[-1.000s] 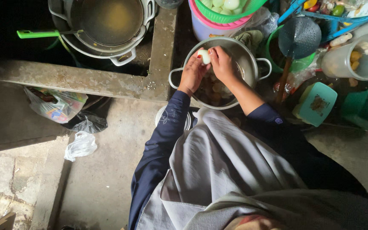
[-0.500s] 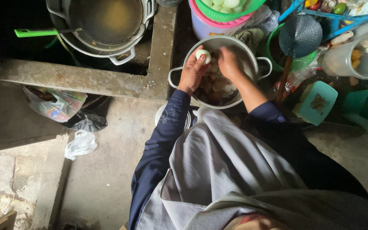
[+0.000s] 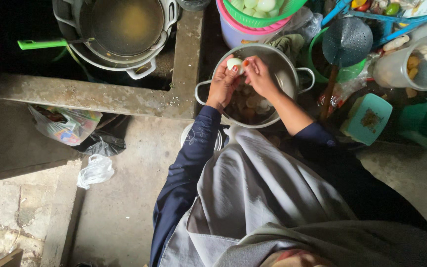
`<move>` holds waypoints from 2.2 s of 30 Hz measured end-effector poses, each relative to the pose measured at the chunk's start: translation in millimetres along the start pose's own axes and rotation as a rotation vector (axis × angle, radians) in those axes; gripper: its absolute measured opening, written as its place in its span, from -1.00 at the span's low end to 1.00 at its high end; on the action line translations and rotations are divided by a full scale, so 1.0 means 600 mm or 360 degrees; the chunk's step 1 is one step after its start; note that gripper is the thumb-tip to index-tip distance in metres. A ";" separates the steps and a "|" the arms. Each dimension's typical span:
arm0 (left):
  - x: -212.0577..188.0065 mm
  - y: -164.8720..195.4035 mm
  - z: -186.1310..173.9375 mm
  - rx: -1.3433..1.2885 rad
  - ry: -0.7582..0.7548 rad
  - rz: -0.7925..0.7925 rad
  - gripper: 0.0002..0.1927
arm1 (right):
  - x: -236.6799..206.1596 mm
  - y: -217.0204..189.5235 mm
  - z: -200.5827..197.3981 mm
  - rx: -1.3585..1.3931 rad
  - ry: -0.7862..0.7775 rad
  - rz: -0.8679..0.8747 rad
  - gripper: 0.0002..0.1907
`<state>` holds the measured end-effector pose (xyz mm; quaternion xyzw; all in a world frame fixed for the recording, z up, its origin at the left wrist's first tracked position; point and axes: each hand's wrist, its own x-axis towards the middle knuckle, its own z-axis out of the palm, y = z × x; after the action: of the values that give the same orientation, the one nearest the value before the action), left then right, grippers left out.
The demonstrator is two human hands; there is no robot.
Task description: The person sits on the ground with a cloth over their lap and peels hard-boiled eggs by hand, dropping the shells aside and placing the peeled eggs into a pot of water. They continue peeling egg after egg, then reach into the pot and finally handle a green container with a spoon.
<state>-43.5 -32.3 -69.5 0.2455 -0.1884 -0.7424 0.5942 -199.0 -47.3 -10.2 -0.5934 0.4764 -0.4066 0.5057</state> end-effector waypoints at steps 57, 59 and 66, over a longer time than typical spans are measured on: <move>-0.005 0.024 0.007 -0.0325 0.0018 -0.0380 -0.50 | -0.016 0.015 -0.041 -0.1344 0.0180 -0.0559 -0.86; -0.006 0.026 0.003 -0.0362 -0.0021 -0.0368 -0.52 | -0.011 0.014 -0.046 -0.1659 0.0250 -0.0683 -0.90; -0.022 0.027 0.011 -0.0228 -0.0309 -0.0076 -0.41 | -0.016 -0.054 -0.037 -0.0084 -0.0030 -0.0205 -0.57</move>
<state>-32.0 -23.1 -53.1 0.1338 -0.1857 -0.7882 0.5712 -217.7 -41.6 25.4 -0.6397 0.4429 -0.4200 0.4671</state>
